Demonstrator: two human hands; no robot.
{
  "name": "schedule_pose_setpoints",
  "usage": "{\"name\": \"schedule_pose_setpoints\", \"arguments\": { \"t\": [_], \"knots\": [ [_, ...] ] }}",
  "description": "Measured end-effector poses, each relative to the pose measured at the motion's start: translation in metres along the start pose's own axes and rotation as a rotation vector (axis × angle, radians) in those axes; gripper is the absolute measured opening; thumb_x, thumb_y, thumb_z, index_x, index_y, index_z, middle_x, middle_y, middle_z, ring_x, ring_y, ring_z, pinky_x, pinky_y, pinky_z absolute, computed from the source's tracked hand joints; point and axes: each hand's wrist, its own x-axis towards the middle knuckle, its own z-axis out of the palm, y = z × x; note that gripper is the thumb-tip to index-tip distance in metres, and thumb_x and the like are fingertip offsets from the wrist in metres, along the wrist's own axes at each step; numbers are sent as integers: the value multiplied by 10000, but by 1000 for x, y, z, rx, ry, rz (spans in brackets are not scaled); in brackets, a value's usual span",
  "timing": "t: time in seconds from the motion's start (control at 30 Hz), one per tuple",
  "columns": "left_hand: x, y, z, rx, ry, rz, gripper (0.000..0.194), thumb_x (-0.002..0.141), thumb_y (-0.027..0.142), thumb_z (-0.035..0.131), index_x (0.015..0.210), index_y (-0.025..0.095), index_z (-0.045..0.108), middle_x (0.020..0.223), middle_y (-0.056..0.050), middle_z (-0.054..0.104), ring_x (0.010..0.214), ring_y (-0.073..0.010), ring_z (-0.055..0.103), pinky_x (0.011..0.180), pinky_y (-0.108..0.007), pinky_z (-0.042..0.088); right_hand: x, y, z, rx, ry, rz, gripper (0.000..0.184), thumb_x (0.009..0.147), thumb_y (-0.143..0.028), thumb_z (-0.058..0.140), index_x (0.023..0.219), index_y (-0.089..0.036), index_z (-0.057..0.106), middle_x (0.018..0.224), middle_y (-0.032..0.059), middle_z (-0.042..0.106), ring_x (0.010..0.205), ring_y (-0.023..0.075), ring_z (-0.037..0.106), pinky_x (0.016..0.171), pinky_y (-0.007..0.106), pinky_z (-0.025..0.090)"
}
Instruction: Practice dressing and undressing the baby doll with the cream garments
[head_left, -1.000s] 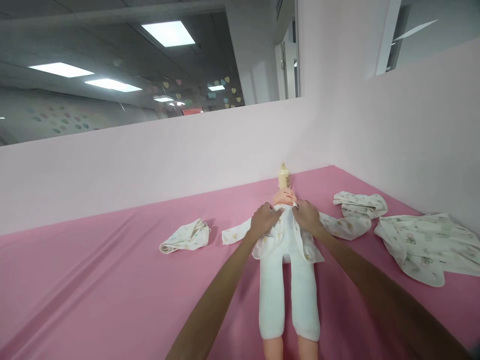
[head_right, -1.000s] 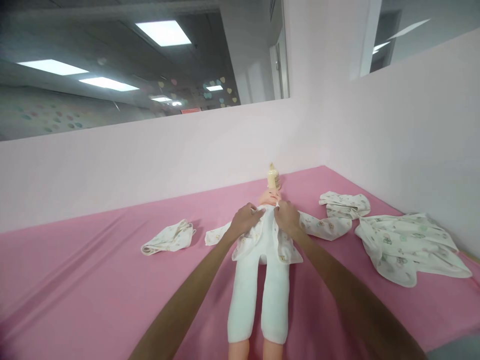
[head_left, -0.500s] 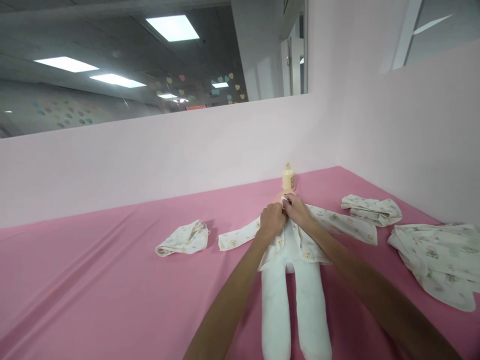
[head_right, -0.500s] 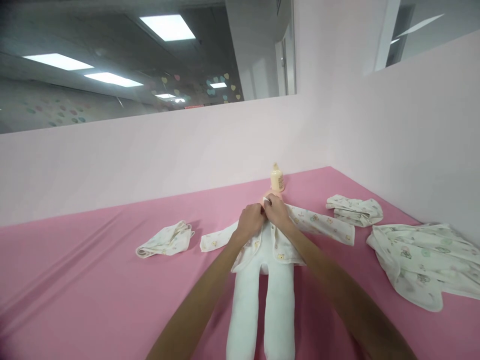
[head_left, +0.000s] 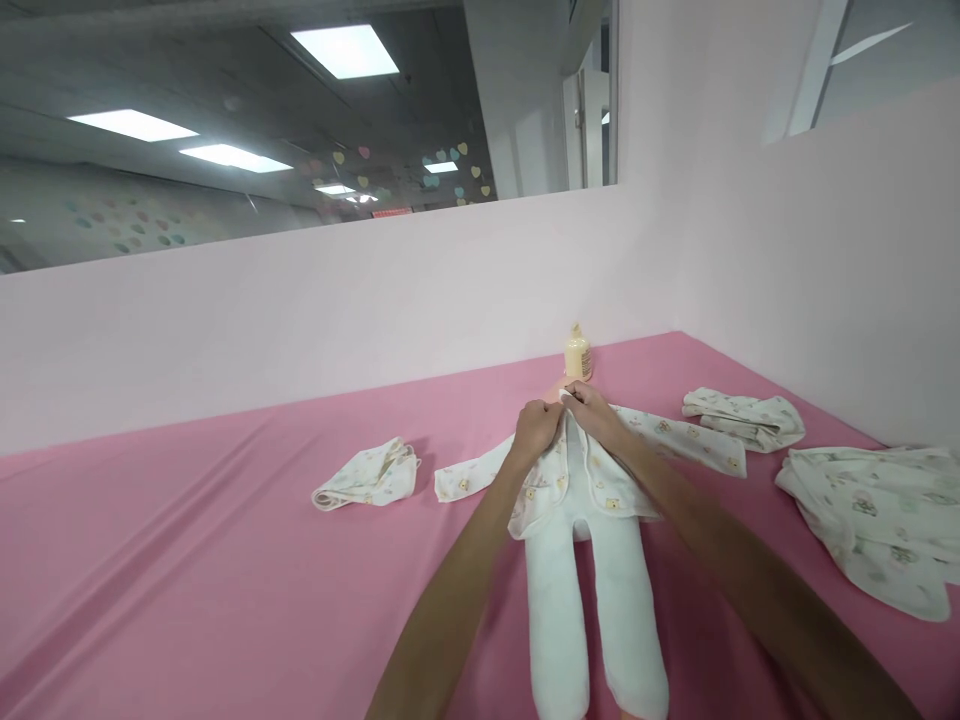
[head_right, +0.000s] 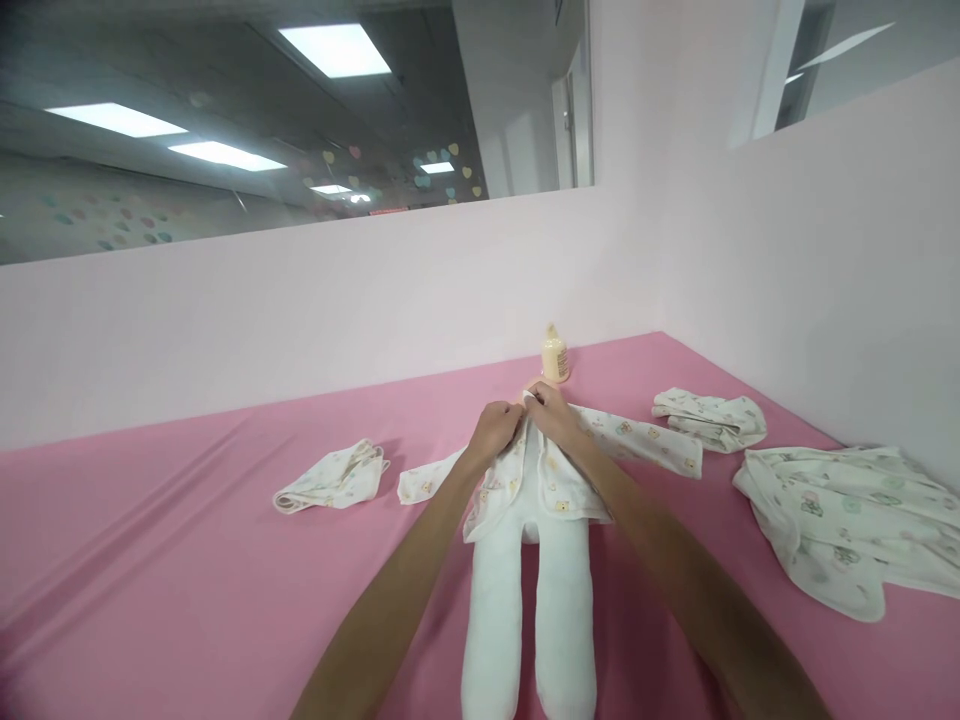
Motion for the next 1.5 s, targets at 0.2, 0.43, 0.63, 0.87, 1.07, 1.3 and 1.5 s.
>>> {"name": "schedule_pose_setpoints", "arguments": {
  "t": [0.2,0.43,0.63,0.87,1.07,1.3,1.5],
  "knots": [
    [5,0,-3,-268,-29,-100,200,813,262,372,625,197,397,508,44,375,409,-64,343,427,-226,264,8,8,1,51,-57,27,176,786,-361,464,741,-193,492,707,-27,513,680,135,476,658,260,377],
    [-2,-1,3,-59,119,16,113,776,248,503,689,180,481,658,1,552,588,-105,480,549,-228,338,-1,7,-4,-102,-44,71,90,746,-251,477,756,-187,538,746,-6,595,701,149,515,630,256,358],
    [-14,5,5,500,13,204,146,802,258,466,790,180,589,915,-83,665,809,-199,593,629,-274,366,-8,-1,-9,-181,-79,56,124,715,-189,433,656,-175,541,677,-1,585,656,138,495,609,252,331],
    [-21,6,13,673,104,101,321,882,372,393,965,144,604,1066,-152,626,962,-274,611,704,-321,405,-9,2,-9,-66,-43,81,148,695,-270,461,583,-182,499,543,-41,457,586,125,415,555,250,285],
    [-29,11,17,858,53,169,367,911,388,378,1060,128,590,1097,-174,600,1035,-304,600,744,-345,444,-11,-1,-10,109,-34,183,141,662,-292,539,588,-188,479,524,-50,427,560,116,398,544,247,294],
    [-26,12,16,979,63,198,303,925,242,338,1050,130,590,1011,-149,637,947,-288,637,703,-335,443,-14,-11,-16,218,-35,289,191,677,-335,604,616,-192,493,531,-40,435,562,127,409,551,258,311],
    [-14,3,9,925,82,210,288,940,274,341,1017,140,584,1026,-134,660,928,-271,631,691,-319,412,-15,-17,-18,149,-27,309,210,670,-315,594,583,-185,454,551,-54,368,575,108,350,564,259,280]
  ]
}}
